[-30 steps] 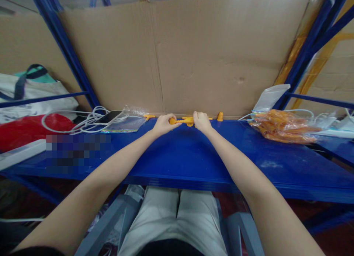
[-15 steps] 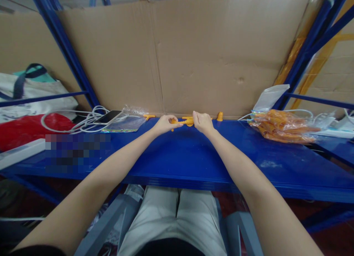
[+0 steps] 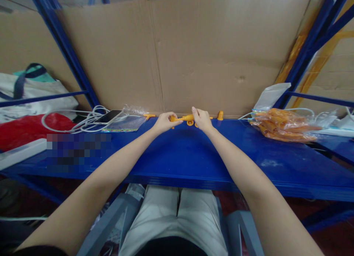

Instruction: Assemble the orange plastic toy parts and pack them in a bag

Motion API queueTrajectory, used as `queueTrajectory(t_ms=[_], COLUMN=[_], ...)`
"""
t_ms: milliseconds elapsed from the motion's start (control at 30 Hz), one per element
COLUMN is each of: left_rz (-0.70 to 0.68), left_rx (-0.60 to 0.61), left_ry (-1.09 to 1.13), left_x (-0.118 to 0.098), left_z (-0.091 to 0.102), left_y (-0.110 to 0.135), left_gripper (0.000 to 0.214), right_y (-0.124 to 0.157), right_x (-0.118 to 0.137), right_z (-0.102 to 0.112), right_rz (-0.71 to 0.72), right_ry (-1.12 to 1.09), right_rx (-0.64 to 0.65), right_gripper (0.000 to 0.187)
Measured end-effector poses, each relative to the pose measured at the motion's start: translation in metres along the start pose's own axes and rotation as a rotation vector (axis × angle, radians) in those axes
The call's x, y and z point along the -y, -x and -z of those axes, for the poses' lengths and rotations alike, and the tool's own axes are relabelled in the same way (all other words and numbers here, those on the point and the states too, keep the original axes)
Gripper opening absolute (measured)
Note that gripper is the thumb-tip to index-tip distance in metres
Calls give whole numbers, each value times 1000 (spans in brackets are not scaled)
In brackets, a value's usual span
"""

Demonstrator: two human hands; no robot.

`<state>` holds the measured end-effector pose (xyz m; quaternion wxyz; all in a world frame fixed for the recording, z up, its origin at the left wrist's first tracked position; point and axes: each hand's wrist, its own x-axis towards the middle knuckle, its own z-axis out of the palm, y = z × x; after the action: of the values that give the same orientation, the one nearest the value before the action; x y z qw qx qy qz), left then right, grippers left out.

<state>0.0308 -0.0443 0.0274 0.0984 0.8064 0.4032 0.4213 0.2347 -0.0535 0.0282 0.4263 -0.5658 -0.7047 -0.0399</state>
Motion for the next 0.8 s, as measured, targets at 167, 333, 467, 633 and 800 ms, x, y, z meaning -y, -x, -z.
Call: queueTrajectory(t_ms=[167, 333, 467, 633, 800], left_rz=[-42, -99, -115, -68, -21], left_rx=[-26, -78, -84, -81, -93], left_ry=[-34, -174, -222, -200, -159], left_x=[0, 4, 5, 9, 17], left_z=[-3, -3, -2, 0, 2], left_y=[1, 0, 0, -2, -3], left_gripper=[30, 29, 28, 29, 30], right_y=[4, -3, -3, -2, 1], right_x=[2, 9, 13, 13, 16], right_z=[7, 6, 4, 7, 13], right_rz=[59, -48, -112, -158, -297], right_ry=[169, 136, 52, -240, -604], right_rx=[2, 45, 55, 101, 286], right_gripper=[44, 45, 44, 49, 29])
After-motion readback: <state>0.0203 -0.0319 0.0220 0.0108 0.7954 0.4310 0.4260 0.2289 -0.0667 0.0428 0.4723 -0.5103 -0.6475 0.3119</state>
